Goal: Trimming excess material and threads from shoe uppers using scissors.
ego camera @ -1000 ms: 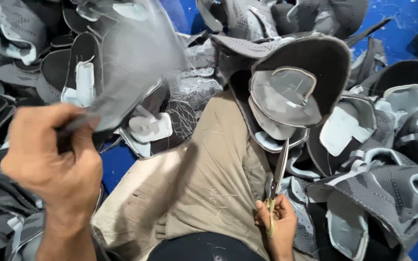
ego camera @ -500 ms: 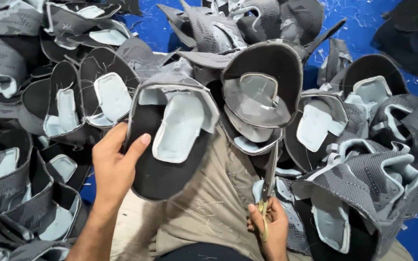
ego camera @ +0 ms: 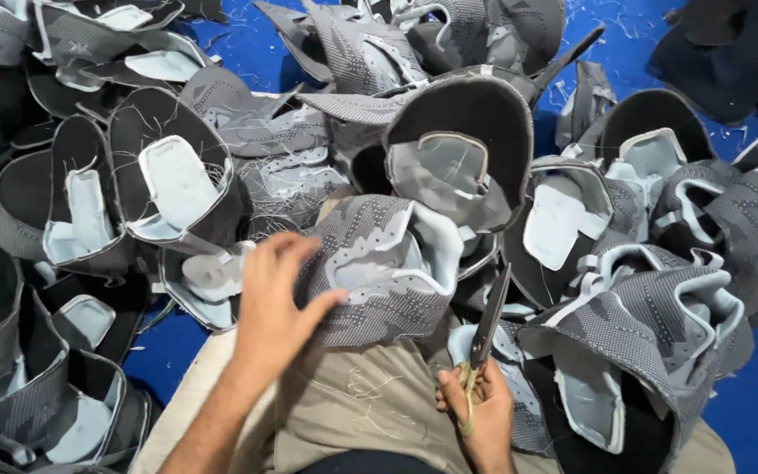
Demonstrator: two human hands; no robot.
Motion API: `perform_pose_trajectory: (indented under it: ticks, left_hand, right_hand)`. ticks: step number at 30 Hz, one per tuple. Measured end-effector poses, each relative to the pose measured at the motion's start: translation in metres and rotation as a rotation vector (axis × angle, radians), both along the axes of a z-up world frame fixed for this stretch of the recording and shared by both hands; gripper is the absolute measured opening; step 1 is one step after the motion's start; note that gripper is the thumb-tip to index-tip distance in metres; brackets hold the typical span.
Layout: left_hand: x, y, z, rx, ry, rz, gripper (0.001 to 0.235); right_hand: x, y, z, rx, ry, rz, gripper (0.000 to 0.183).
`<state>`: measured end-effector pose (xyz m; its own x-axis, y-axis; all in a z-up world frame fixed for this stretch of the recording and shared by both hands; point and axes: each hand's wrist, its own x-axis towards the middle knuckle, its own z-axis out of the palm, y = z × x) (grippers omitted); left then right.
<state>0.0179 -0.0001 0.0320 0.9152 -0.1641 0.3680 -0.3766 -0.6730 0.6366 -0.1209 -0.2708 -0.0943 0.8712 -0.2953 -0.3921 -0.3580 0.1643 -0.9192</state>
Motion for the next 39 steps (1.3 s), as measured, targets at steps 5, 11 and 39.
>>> perform_pose_trajectory:
  ticks: [5, 11, 39]
  left_hand:
    - [0.022, 0.013, -0.024, -0.067, 0.173, 0.071, 0.067]
    - [0.021, 0.008, -0.023, -0.665, 0.613, -0.093, 0.030]
    - [0.047, 0.157, -0.069, 0.369, -0.164, 0.488, 0.033]
  right_hand:
    - [-0.003, 0.000, -0.006, 0.029, -0.046, -0.019, 0.024]
    - [-0.020, -0.006, 0.012, -0.532, -0.224, 0.017, 0.033]
    - [0.019, 0.000, -0.038, -0.012, -0.046, 0.094, 0.032]
